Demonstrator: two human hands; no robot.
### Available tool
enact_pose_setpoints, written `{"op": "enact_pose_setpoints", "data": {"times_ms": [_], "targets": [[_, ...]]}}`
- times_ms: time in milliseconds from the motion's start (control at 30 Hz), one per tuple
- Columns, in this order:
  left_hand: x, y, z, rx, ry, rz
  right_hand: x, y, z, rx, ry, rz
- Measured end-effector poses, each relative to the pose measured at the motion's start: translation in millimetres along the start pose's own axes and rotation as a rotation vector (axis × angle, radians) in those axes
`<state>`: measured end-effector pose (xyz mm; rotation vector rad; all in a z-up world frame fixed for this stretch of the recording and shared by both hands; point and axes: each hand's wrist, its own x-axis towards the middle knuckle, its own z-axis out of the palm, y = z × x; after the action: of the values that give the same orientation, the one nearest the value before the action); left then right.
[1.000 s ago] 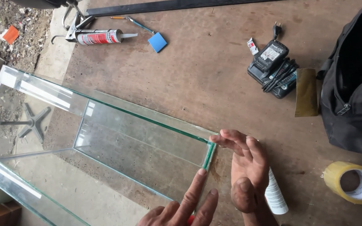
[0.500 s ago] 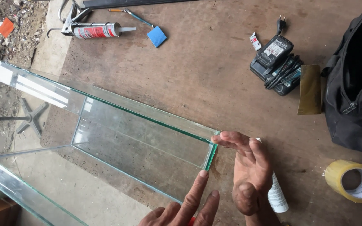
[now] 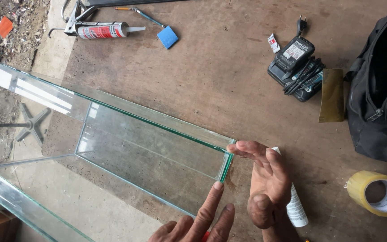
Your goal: Wiping down the glass panels of an aquarium with a cloth and inspecting the sealant joints.
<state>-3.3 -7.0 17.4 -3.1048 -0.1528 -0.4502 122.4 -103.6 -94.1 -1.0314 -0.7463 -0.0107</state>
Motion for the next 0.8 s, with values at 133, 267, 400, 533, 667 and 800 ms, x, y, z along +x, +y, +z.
{"op": "enact_pose_setpoints", "data": {"times_ms": [133,267,400,533,667,800], "targets": [[0.1,2.2,-4.1,-0.01,0.006,-0.013,3.9,-2.9,3.7,-0.125,0.047,0.017],[-0.2,5.9,-10.7,-0.023,0.008,-0.018,23.8,-12.1,6.1,-0.292,0.074,0.197],[13.2,-9.8,-26.9,0.036,-0.036,0.035,52.0,-29.7,14.4,-0.224,0.016,0.422],[22.5,-22.8,-34.4,-0.022,-0.156,0.036,63.0,-37.5,20.3,-0.409,-0.117,0.433],[27.1,-29.1,-35.5,-0.097,-0.194,-0.024,65.1,-38.0,23.0,-0.471,-0.141,0.403],[27.6,-29.1,-34.3,-0.113,-0.198,-0.026,65.6,-36.2,23.8,-0.489,-0.146,0.386]]}}
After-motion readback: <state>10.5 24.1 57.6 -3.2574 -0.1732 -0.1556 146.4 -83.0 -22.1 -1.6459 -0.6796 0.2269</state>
